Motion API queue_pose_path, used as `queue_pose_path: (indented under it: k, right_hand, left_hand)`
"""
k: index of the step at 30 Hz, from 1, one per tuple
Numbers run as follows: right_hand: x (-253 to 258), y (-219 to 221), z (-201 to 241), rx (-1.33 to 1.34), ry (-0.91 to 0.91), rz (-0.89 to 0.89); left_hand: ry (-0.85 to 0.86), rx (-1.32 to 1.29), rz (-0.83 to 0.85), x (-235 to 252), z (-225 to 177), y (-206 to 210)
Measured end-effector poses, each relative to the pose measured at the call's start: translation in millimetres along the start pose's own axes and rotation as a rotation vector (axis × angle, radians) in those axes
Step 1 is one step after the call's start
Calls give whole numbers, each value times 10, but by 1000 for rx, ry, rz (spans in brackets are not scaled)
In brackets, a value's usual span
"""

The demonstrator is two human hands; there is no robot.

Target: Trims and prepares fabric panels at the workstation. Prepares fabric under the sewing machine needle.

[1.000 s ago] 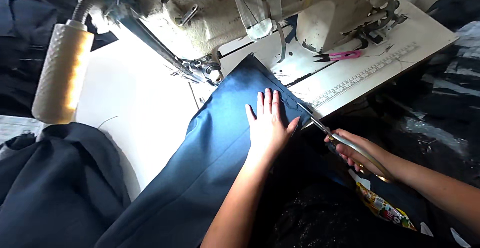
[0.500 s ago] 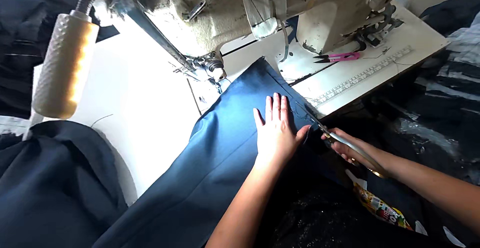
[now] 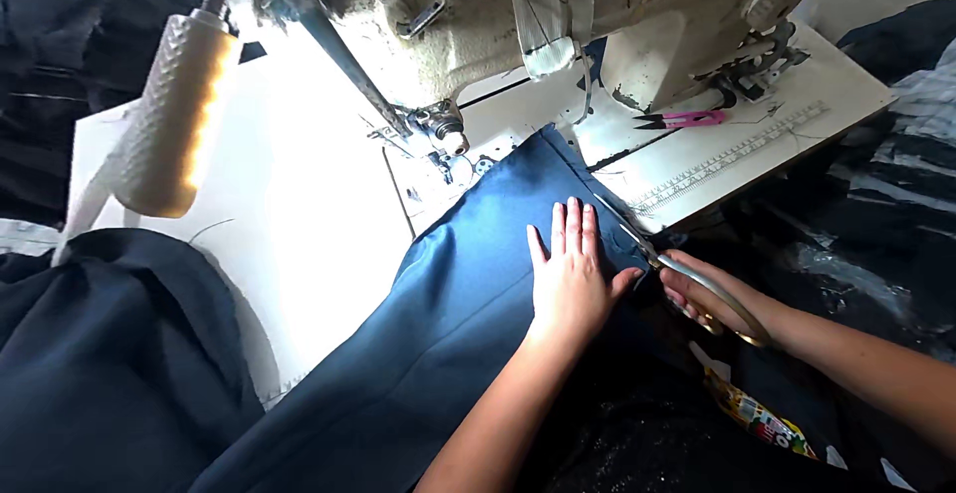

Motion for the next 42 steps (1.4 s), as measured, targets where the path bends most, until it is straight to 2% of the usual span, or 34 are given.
queue_pose_path:
  k: [5,8,13,20,28,34,38,42]
  right_hand:
    - [-91,-32,-54,-29,25,-62]
    - [-105,-33,-109,1,20,-13]
    - [-6,35,-66,73,26,26]
    - [-46,39,-41,27,-8,-89]
    - [50,73,-22,80,30,-11]
    - [-14,62,14,50,-27,-138]
    - [-42,25,-14,5,-16,-92]
    - [16,37,15,44,23,-38]
  left_hand:
    - [9,-19,-92,337,267,-268]
    - [2,34,-141,555,443,-122]
    - [-5,-7,-68,425,337,-30]
    - [-5,6,-54,401,321,-12]
    - [60,-4,-62,156,82,15]
    - [44,-8,-26,217,108,-50]
    - [49,-7,-173,360,171,-138]
    - [47,5,-149,306,131,-108]
Point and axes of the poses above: each hand's wrist, its own x-axis towards the middle knuckle, its own y-axis out of the palm, z = x × y, the point moved 7 cm from there along x, towards the middle knuckle, and after that the axes turned 15 degrees about x, right-handed, at the moved point
